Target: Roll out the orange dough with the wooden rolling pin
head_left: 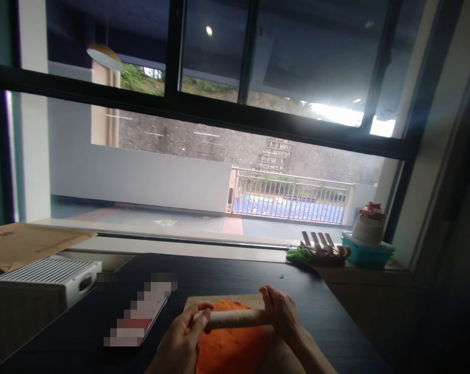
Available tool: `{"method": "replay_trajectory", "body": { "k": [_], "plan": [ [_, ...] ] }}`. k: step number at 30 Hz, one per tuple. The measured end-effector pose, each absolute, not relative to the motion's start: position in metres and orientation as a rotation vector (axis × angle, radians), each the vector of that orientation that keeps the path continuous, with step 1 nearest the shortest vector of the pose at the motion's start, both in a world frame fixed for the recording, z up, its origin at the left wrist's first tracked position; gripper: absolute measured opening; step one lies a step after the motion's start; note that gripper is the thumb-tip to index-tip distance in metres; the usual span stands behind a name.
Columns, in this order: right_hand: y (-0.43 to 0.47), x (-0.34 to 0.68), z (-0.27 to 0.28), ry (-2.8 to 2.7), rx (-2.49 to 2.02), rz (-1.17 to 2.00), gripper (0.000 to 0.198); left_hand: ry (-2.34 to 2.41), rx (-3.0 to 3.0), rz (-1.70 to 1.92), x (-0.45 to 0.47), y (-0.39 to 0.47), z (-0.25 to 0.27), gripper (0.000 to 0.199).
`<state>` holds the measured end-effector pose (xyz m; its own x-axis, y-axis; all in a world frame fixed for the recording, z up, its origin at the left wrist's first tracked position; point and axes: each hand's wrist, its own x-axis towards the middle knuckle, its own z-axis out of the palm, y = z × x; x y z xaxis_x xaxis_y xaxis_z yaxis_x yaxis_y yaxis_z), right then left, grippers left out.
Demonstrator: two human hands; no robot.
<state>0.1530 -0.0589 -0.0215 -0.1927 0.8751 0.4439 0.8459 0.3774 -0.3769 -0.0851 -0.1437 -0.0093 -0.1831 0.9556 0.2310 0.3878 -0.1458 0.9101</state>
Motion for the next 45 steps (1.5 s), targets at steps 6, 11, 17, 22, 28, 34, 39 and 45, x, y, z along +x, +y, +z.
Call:
{"method": "replay_trajectory", "body": {
  "k": [6, 11, 17, 22, 28, 34, 39, 45],
  "plan": [
    [-0.103, 0.136, -0.025, -2.023, -1.471, 0.092, 0.032, 1.94, 2.001, 0.99, -0.093, -0.108, 0.001, 0.026],
    [-0.101, 0.125, -0.031, -1.866, -1.521, 0.109, 0.042, 2.018, 2.429, 0.964, -0.057, -0.098, -0.008, 0.031],
    [-0.071, 0.128, -0.014, -1.91, -1.662, -0.098, 0.045, 2.012, 2.451, 0.88, -0.019, -0.064, -0.001, 0.027],
    [-0.057, 0.125, -0.012, -1.887, -1.864, -0.025, 0.049, 2.124, 2.406, 0.735, -0.019, -0.042, -0.001, 0.026],
    [-0.09, 0.118, -0.03, -1.917, -1.819, -0.09, 0.047, 2.126, 2.33, 0.702, -0.026, -0.077, -0.014, 0.034],
    [-0.114, 0.112, -0.03, -1.923, -1.789, -0.136, 0.043, 2.076, 2.418, 0.688, -0.029, -0.101, -0.019, 0.039],
    [-0.089, 0.114, -0.018, -1.903, -1.815, -0.116, 0.042, 2.095, 2.427, 0.785, -0.025, -0.075, -0.012, 0.035],
    [-0.049, 0.119, -0.012, -1.887, -1.889, -0.042, 0.039, 2.142, 2.411, 0.809, -0.018, -0.034, -0.006, 0.035]
  ]
}}
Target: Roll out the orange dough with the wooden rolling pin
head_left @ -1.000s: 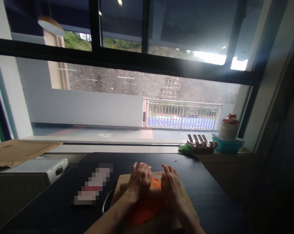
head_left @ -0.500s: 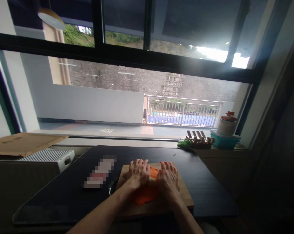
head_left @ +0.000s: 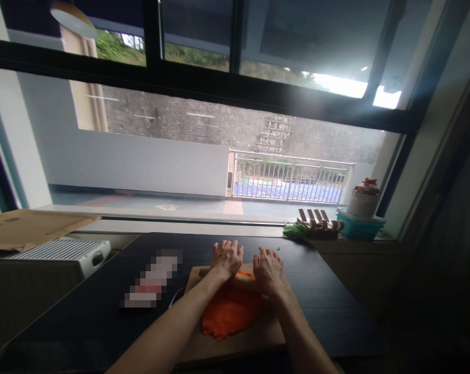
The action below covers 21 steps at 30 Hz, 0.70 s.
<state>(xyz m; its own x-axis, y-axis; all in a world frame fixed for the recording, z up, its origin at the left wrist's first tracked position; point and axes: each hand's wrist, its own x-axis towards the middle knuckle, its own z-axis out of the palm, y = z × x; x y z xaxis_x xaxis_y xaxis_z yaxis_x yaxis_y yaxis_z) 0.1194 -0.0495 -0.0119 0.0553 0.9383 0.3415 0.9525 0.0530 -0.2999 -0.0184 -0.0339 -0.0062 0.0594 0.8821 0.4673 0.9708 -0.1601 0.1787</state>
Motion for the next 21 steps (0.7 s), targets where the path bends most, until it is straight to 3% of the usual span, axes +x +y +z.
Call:
{"method": "replay_trajectory", "body": {
  "k": [12, 21],
  "plan": [
    [-0.092, 0.112, -0.02, -1.895, -1.867, -0.082, 0.042, -1.987, -2.178, -0.673, -0.027, -0.076, -0.014, 0.032],
    [-0.101, 0.107, -0.024, -1.872, -1.802, -0.16, 0.037, -1.768, -2.325, -0.696, -0.04, -0.094, -0.017, 0.038]
  ]
}}
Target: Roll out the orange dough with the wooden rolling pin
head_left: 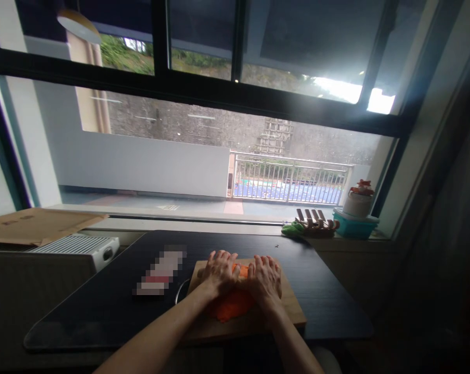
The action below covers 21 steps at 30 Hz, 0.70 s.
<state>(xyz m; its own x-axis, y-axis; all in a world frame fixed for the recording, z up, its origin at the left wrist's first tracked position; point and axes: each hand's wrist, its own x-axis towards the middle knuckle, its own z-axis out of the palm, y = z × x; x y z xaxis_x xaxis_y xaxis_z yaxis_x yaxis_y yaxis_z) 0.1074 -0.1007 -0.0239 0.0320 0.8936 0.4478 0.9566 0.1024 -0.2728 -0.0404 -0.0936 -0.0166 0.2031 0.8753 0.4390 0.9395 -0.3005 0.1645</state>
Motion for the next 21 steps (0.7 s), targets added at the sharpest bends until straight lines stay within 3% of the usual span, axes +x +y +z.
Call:
{"method": "replay_trajectory", "body": {
  "k": [13, 21],
  "plan": [
    [-0.03, 0.117, -0.006, -1.907, -1.821, -0.207, 0.031, -1.995, -2.214, -0.543, -0.021, -0.017, 0.002, 0.042],
    [-0.04, 0.115, -0.012, -1.902, -1.885, -0.156, 0.032, -2.077, -2.238, -0.487, -0.024, -0.029, 0.0, 0.042]
  ]
}}
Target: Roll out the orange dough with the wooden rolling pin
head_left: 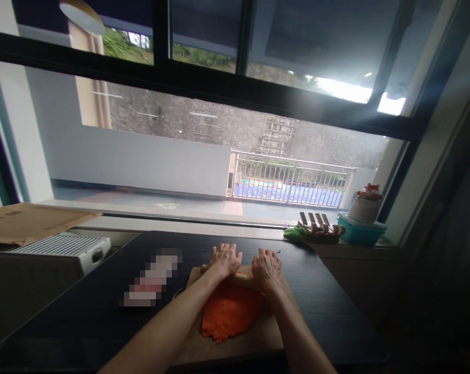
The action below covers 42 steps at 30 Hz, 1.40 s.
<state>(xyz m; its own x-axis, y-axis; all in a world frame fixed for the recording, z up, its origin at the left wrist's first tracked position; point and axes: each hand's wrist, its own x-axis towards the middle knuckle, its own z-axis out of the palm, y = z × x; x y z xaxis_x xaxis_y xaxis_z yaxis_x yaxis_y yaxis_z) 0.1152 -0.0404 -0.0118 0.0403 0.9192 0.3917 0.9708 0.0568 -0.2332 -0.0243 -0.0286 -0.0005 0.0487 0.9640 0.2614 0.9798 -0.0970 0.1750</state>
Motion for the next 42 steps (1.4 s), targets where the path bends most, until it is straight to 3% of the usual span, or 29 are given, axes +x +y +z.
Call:
{"method": "replay_trajectory", "body": {
  "k": [12, 31, 42],
  "plan": [
    [-0.104, 0.105, -0.023, -1.842, -1.799, -0.24, 0.031, -2.026, -2.249, -0.545, -0.036, -0.092, -0.01, 0.044],
    [-0.031, 0.112, -0.015, -1.822, -1.969, -0.088, 0.031, -2.088, -2.165, -0.584, -0.024, -0.01, -0.008, 0.045],
    [-0.09, 0.101, -0.02, -1.859, -1.897, -0.176, 0.033, -2.0, -2.234, -0.615, -0.039, -0.073, -0.019, 0.047]
  ]
}}
